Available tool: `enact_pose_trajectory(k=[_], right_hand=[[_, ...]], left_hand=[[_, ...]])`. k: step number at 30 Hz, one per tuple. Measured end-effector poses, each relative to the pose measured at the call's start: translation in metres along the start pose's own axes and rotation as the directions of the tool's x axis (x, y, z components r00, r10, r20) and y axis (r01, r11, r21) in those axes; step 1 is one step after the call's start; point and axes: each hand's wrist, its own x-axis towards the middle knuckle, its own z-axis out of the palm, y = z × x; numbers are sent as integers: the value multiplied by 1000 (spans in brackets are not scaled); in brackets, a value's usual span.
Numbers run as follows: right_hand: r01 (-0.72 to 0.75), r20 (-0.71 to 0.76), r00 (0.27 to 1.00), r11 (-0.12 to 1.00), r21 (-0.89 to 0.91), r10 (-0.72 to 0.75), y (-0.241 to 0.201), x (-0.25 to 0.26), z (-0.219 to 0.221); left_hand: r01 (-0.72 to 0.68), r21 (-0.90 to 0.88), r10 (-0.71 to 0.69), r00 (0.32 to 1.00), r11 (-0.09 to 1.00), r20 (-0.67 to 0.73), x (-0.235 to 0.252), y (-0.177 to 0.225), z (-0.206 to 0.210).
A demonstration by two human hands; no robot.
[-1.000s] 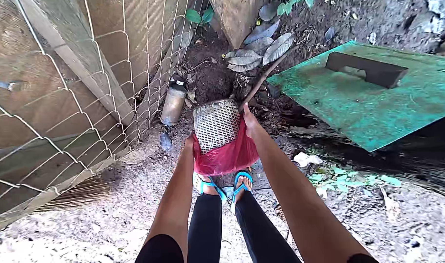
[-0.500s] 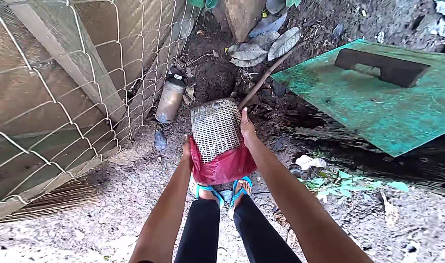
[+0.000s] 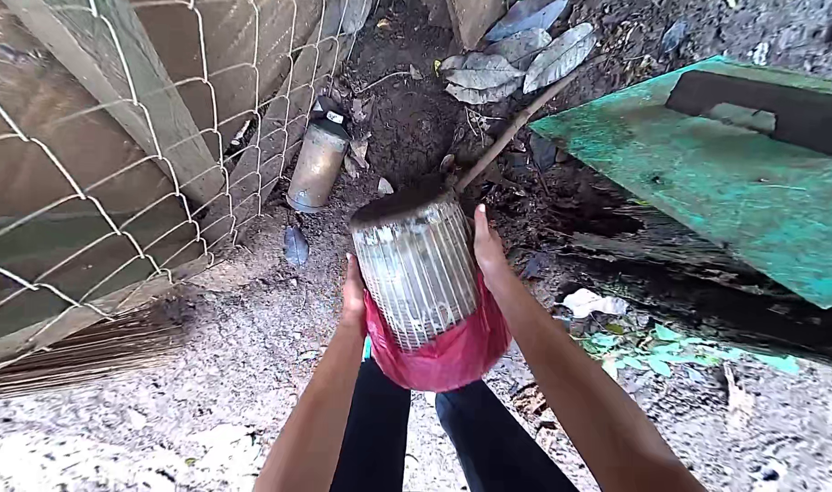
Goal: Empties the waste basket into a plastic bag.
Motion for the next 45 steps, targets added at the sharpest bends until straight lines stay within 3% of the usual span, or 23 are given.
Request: enact_pose_trajectory(k=[3, 9, 12, 14, 16, 18, 20, 24, 27, 31, 35, 39, 45], right_hand=[[145, -16, 989, 979, 144, -144, 24, -33, -3], [426, -38, 892, 812, 399, -450, 33, -87, -12], [470, -57, 831, 645, 603, -553, 26, -96, -14], [439, -26, 815, 586, 681, -580, 28, -89, -11], [358, -15, 879, 638, 681, -476, 36, -74, -1], [188, 54, 943, 657, 730, -329, 47, -55, 12], [97, 80, 960, 591, 801, -267, 52, -46, 28], [34, 153, 943, 544, 839, -294, 56, -46, 28], [15, 179, 944, 579, 815, -276, 57, -34, 13], [-21, 175, 974, 715, 699, -142, 55, -41, -7], [-169, 197, 976, 895, 413, 93, 41, -66, -18], [-287, 270, 943, 890, 355, 196, 23, -90, -16], [-353, 230, 930, 868, 348, 286, 16, -94, -7]], left_hand=[[-53, -237, 44, 998, 970, -42, -23, -12, -12], [-149, -392, 129, 989, 908, -77, -61, -8, -37], [-248, -477, 275, 961, 843, -14, -72, 11, -46], [-352, -503, 429, 902, 790, 41, -72, 18, -47], [-422, -443, 509, 855, 791, 96, -51, 9, -54], [-422, -386, 477, 877, 820, 53, -22, -5, -55], [-374, -379, 417, 908, 846, 35, -5, -7, -60], [-306, -168, 321, 944, 937, 74, -12, 12, -75], [-282, -67, 288, 949, 957, 126, 0, 25, -84], [-212, 48, 197, 957, 976, 212, -3, 28, -107], [-61, 253, 44, 996, 966, 74, -41, 28, -123], [74, 339, -107, 991, 938, 79, -75, 39, -120], [136, 434, -203, 973, 890, 113, -79, 48, -98]])
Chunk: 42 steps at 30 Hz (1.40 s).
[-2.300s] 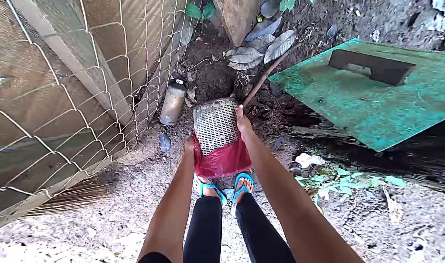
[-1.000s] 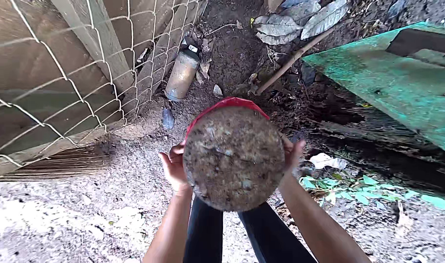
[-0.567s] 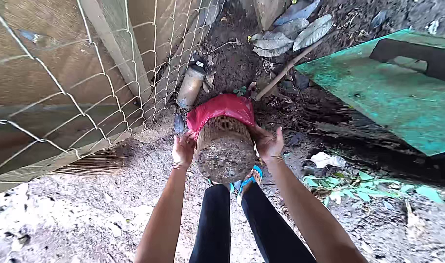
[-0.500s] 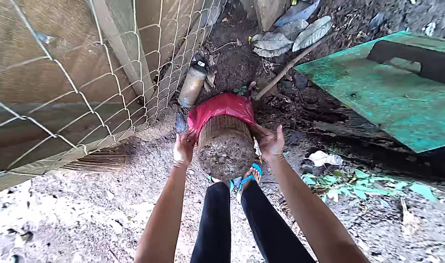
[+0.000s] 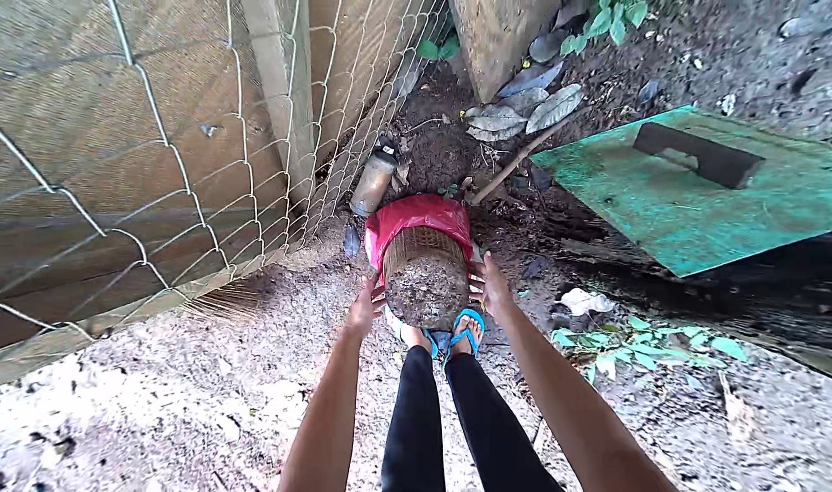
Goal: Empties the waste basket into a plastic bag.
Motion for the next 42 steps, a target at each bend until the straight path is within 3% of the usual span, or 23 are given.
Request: enact_pose_trajectory(k=[7, 17, 26, 31, 35, 39, 41, 42], right_hand=[[-16, 64, 998, 1000, -17, 17, -10, -15, -2], [-10, 104, 995, 999, -44, 14, -27, -85, -8], [28, 140, 990, 997, -66, -19, -21, -121, -14], [75, 167, 984, 994, -77, -62, -23, -116, -7], [-14, 222, 975, 998, 56, 1, -15, -93, -11], [-20, 90, 996, 988, 153, 7, -2, -34, -14], [-24, 51, 999, 989, 145, 16, 1, -15, -15], [2, 10, 1000, 995, 102, -4, 2, -8, -14]], left_hand=[[-23, -85, 20, 999, 996, -42, -5, 7, 3], [-28, -70, 27, 999, 997, -18, -72, 22, -3], [-109, -102, 97, 988, 989, -117, -108, 15, 1], [-112, -47, 105, 986, 993, -128, -109, 32, -3], [-66, -53, 59, 991, 996, -122, -91, 22, -16], [-21, 14, 22, 997, 1000, -77, -66, 41, -25], [-72, 158, 90, 990, 985, -113, -63, 64, -23], [-163, 252, 199, 972, 954, -126, -67, 78, -22]])
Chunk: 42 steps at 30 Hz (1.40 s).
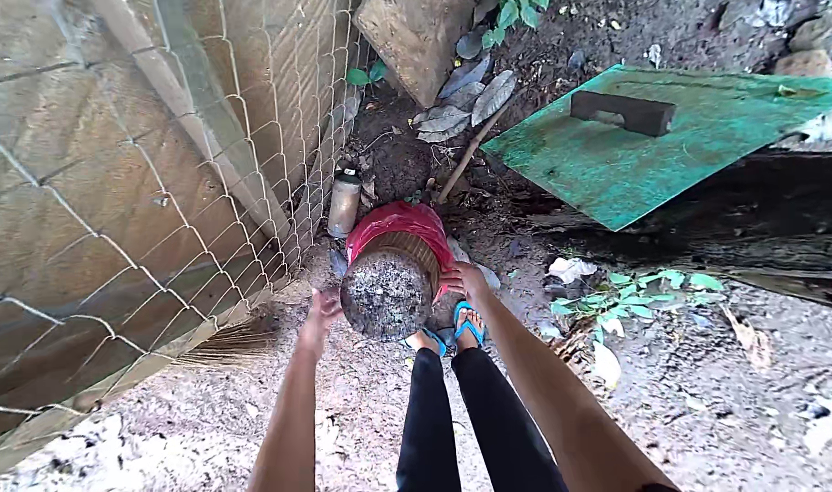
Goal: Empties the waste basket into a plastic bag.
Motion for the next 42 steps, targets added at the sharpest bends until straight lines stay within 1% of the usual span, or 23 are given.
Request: enact_pose_trajectory(k=[1, 2, 3, 4, 5, 6, 7, 8, 9, 10, 12, 14, 16, 19, 22, 24, 27, 30, 33, 36, 39, 40, 42], right_hand=[[39, -48, 998, 997, -65, -42, 2, 7, -1], [65, -76, 994, 989, -130, -75, 6, 16, -4], [70, -85, 993, 981, -181, -87, 11, 23, -8], [58, -75, 994, 976, -210, -75, 16, 28, -10], [45, -57, 997, 973, -226, -60, 21, 32, -11], [48, -34, 998, 970, -237, -57, 26, 34, -10], [63, -15, 998, 968, -242, -69, 30, 36, -8], [77, 3, 997, 965, -250, -79, 32, 38, -6], [83, 17, 997, 961, -263, -81, 33, 39, -3], [74, 22, 997, 952, -296, -71, 33, 42, -1], [68, 3, 997, 919, -388, -73, 32, 51, -1], [71, -58, 992, 860, -505, -116, 19, 50, -6], [61, -109, 983, 830, -555, -146, 4, 51, -7], [35, -119, 983, 783, -621, -139, -10, 58, -1], [-3, -127, 986, 742, -671, -111, -15, 74, 7], [15, -101, 989, 745, -667, -110, -17, 82, 6], [172, -25, 972, 779, -603, -234, -14, 84, -4], [345, 128, 925, 652, -675, -356, -19, 77, -4], [423, 256, 896, 519, -742, -364, -24, 81, 2], [426, 253, 888, 481, -766, -384, -34, 89, 10], [343, 120, 908, 547, -764, -401, -48, 82, 15], [315, 81, 914, 571, -758, -397, -51, 79, 16], [302, 46, 914, 600, -741, -403, -56, 75, 19]], left_hand=[[-151, 101, 153, 988, 983, -7, -4, 18, -1], [-307, 221, 308, 951, 926, 31, -10, 42, 3], [-438, 367, 430, 897, 821, 108, -18, 66, 14], [-529, 513, 496, 841, 676, 214, -28, 90, 33], [-581, 605, 476, 808, 545, 347, -39, 112, 60], [-611, 673, 395, 789, 417, 471, -49, 128, 92], [-634, 718, 268, 773, 287, 575, -53, 136, 125], [-645, 748, 111, 764, 157, 636, -52, 139, 154], [-639, 769, -42, 768, 30, 639, -49, 136, 177], [-616, 783, -149, 784, -80, 602, -44, 129, 194], [-541, 805, -229, 839, -243, 494, -40, 117, 205], [-481, 818, -239, 875, -316, 422, -43, 115, 198], [-470, 820, -267, 878, -327, 397, -47, 112, 178], [-546, 764, -301, 835, -343, 461, -50, 91, 147], [-553, 755, -287, 832, -353, 475, -54, 84, 139], [-535, 770, -277, 844, -348, 460, -54, 82, 143], [-511, 806, -249, 857, -300, 450, -49, 80, 147], [-509, 825, -233, 857, -245, 460, -41, 83, 149], [-505, 842, -269, 852, -190, 449, -34, 91, 155], [-486, 870, -259, 853, -81, 452, -5, 108, 157], [-451, 892, -176, 875, 42, 451, 52, 118, 162], [-439, 896, -125, 888, 64, 443, 72, 116, 166], [-412, 910, -28, 910, 51, 414, 107, 109, 177]])
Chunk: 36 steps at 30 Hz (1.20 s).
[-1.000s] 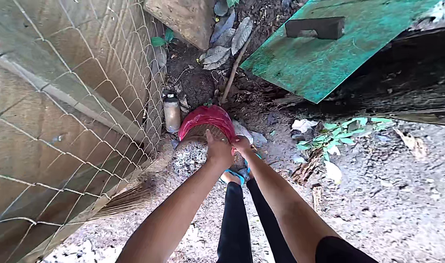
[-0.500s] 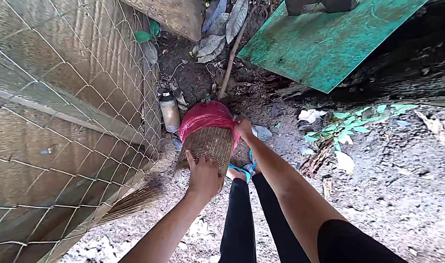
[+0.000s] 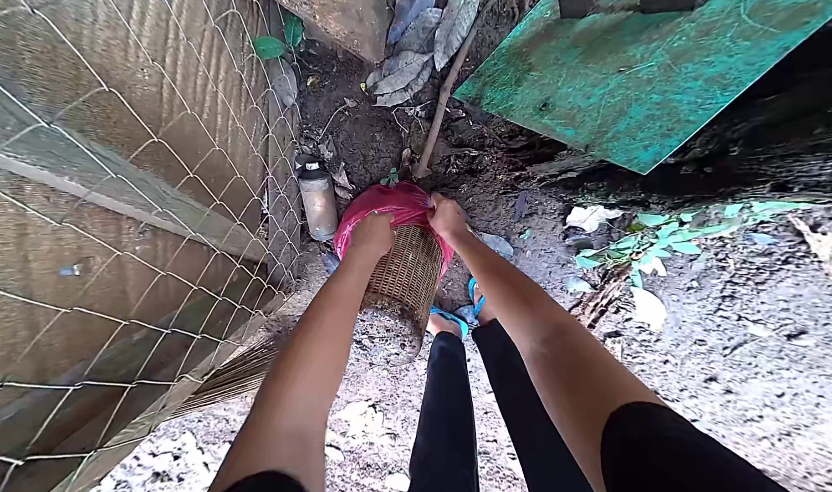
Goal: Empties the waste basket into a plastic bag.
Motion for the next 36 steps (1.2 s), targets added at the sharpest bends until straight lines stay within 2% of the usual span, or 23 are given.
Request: enact_pose_trajectory(k=[2, 4, 6, 9, 12, 14, 17, 20, 22, 26, 29, 33, 36], right_hand=[[44, -13, 999, 998, 50, -44, 0, 0, 2], [152, 27, 988, 987, 56, -153, 12, 6, 8], [230, 85, 970, 973, 7, -230, 28, 12, 20], [265, 119, 961, 954, -138, -250, 38, 22, 22], [249, 155, 963, 946, -210, -219, 45, 28, 25], [234, 133, 969, 952, -197, -210, 50, 32, 29], [212, 147, 972, 954, -210, -184, 53, 37, 35], [253, 236, 947, 960, -121, -220, 58, 49, 40], [271, 252, 936, 960, -76, -244, 59, 48, 37], [243, 218, 954, 955, -169, -204, 58, 38, 37], [221, 222, 959, 954, -204, -175, 57, 38, 44], [265, 217, 947, 958, -111, -237, 70, 53, 47], [251, 231, 948, 959, -130, -216, 65, 53, 46]], left_hand=[[8, 67, -6, 1000, 998, -20, 24, 2, 5], [-13, 127, 13, 1000, 992, -2, 39, 13, 5], [-17, 157, 15, 1000, 987, 16, 49, 21, 4], [-35, 197, 37, 999, 980, -8, 58, 30, 1], [-202, 205, 195, 979, 958, 52, 56, 36, 5], [-287, 191, 257, 952, 939, 169, 43, 48, 9], [-296, 273, 190, 915, 915, 356, 22, 62, 11], [-292, 319, 145, 899, 902, 414, 11, 57, 15], [-289, 311, 147, 900, 905, 410, 2, 49, 18], [-260, 288, 137, 913, 922, 384, -4, 42, 21], [-226, 317, 97, 922, 921, 374, -5, 51, 16], [-221, 325, 95, 927, 920, 362, -1, 61, 21], [-226, 332, 99, 928, 916, 361, -1, 59, 24]])
